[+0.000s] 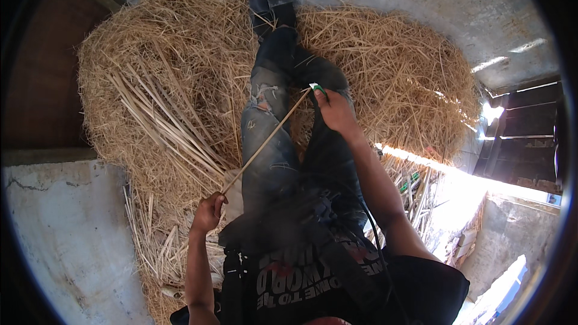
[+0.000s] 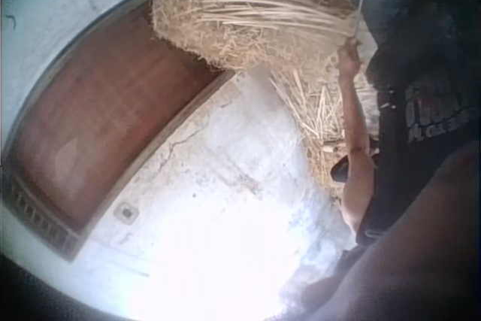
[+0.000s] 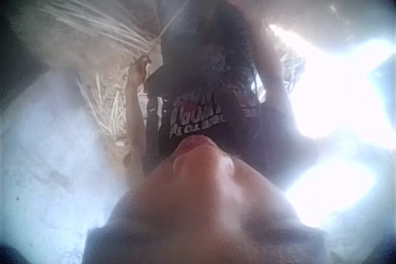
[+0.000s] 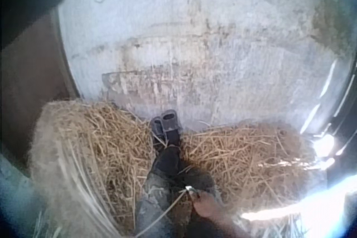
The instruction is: The person shaves a thin wooden rod with a small green tool by making repeated downward strokes and turning the rod by hand.
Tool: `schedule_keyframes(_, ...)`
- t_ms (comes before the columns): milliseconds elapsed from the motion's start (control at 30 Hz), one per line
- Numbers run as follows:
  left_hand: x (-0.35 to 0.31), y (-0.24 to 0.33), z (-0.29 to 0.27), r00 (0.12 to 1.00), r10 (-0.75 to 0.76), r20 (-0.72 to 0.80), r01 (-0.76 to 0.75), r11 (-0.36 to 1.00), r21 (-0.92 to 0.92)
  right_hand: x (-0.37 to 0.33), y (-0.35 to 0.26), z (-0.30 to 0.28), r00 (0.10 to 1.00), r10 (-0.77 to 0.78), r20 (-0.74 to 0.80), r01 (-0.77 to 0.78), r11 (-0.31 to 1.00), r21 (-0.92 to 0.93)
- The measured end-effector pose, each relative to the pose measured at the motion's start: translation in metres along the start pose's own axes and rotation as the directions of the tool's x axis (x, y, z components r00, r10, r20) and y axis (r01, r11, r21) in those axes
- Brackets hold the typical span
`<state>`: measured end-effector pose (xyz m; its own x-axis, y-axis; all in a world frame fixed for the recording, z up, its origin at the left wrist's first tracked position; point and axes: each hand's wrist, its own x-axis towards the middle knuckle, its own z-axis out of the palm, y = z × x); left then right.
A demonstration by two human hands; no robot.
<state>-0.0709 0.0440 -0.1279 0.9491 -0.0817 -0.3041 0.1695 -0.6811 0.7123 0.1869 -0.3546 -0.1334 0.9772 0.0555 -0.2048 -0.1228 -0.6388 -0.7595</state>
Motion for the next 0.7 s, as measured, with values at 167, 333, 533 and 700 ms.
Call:
schedule_keyframes(167, 0.001, 0.005, 0.0, 1.0, -0.005, -0.01, 0.005, 0.998, 0.066, 0.002, 0.009, 0.01, 0.998, 0.055, 0.018, -0.053, 0.994, -0.093)
schedule_keyframes(333, 0.003, 0.015, 0.0, 0.996, -0.083, 0.019, 0.081, 0.993, 0.087, -0.003, 0.008, 0.037, 0.992, 0.063, 0.11, -0.051, 0.993, -0.109)
schedule_keyframes(533, -0.001, 0.018, 0.007, 0.994, -0.094, -0.048, 0.1, 0.983, 0.155, -0.009, 0.012, 0.04, 0.993, 0.03, 0.112, -0.026, 0.999, -0.038)
schedule_keyframes(700, 0.005, 0.025, 0.013, 0.992, -0.114, -0.056, 0.123, 0.974, 0.189, -0.022, 0.009, 0.055, 0.987, -0.052, 0.151, 0.042, 0.997, 0.067)
